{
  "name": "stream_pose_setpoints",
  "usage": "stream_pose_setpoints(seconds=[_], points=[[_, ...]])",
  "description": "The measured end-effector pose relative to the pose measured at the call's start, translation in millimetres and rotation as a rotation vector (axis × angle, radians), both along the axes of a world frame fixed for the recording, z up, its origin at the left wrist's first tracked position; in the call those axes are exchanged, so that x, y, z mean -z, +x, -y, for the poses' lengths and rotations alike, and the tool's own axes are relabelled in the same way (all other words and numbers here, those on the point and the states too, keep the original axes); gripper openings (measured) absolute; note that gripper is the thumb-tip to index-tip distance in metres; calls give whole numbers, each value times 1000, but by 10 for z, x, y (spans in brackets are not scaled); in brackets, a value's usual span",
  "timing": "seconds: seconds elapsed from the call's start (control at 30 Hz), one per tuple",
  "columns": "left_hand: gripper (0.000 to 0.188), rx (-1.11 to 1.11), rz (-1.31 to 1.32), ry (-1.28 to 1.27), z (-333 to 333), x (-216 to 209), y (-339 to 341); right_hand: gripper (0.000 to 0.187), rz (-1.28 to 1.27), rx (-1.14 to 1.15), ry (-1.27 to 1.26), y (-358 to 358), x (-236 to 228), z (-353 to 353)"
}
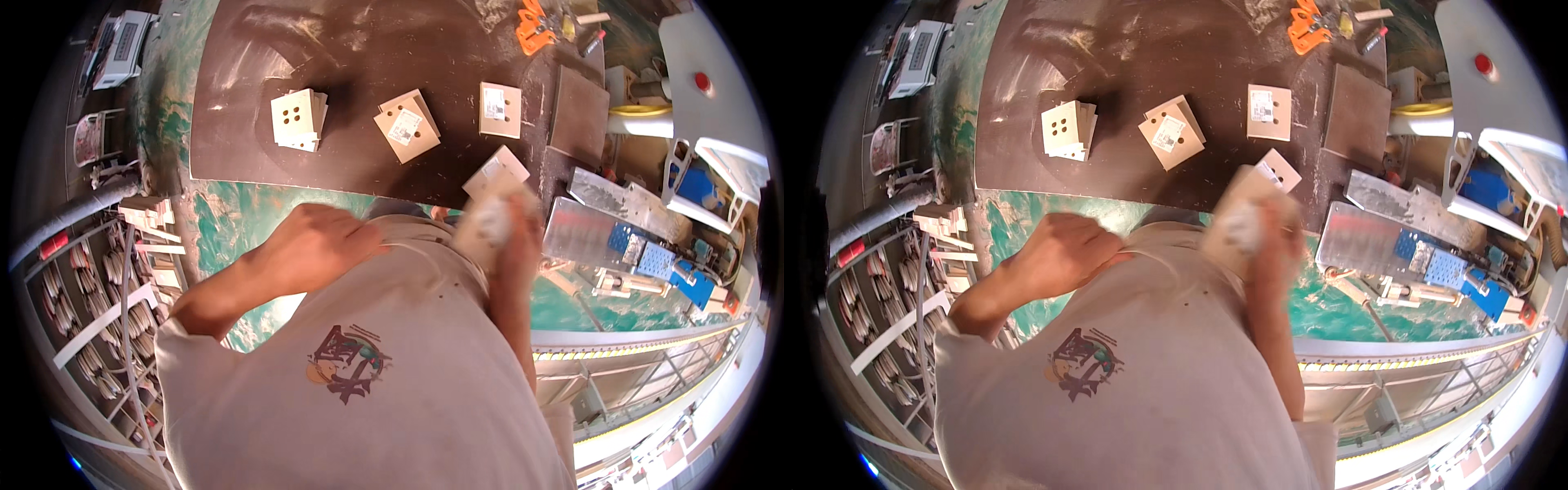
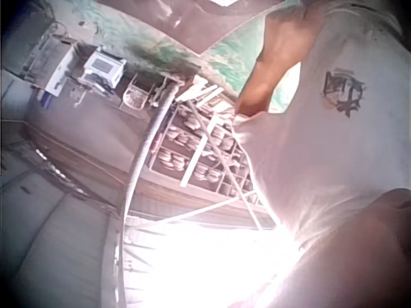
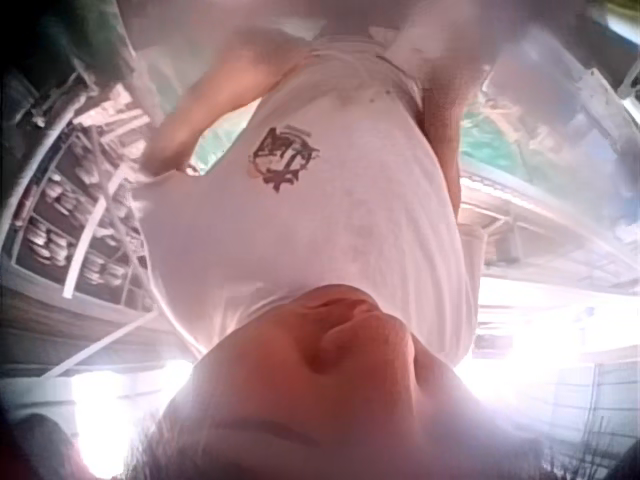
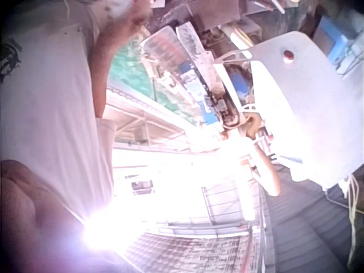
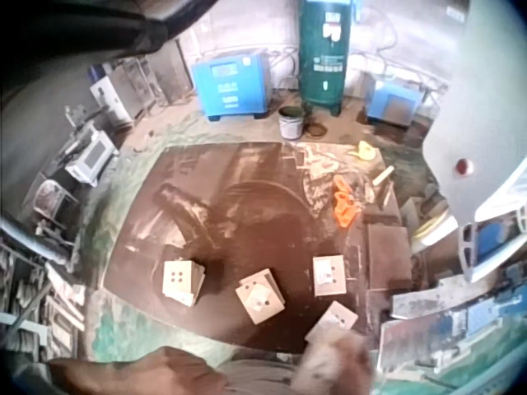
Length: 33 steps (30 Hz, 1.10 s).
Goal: The person gathers wooden blocks from a rack, brings them to a workbench, applies a label to one, and feeds several blocks into a processing machine one by one.
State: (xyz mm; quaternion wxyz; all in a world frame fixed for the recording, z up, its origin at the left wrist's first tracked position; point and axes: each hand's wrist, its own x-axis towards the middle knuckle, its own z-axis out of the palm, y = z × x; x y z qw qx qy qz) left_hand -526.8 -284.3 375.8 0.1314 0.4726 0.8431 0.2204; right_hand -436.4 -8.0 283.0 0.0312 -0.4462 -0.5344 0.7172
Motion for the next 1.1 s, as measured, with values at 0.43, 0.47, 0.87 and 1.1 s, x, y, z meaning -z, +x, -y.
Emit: stream_pose_setpoints(seconds=[0.43, 0.47, 0.87, 1.1], points=[[35, -887, 1151, -420, 2107, 2169, 404, 35, -28, -51, 215, -281, 959, -503], [33, -933, 1157, -334, 2087, 2452, 515, 37, -22, -106, 269, -331, 979, -481], [51, -495, 782, -251, 1001, 2792, 348, 75, -312, -992, 1340, -1294, 882, 760], [32, -1070, 1278, 623, 184, 1726, -323, 96, -185, -1061, 1307, -1342, 808, 1055]])
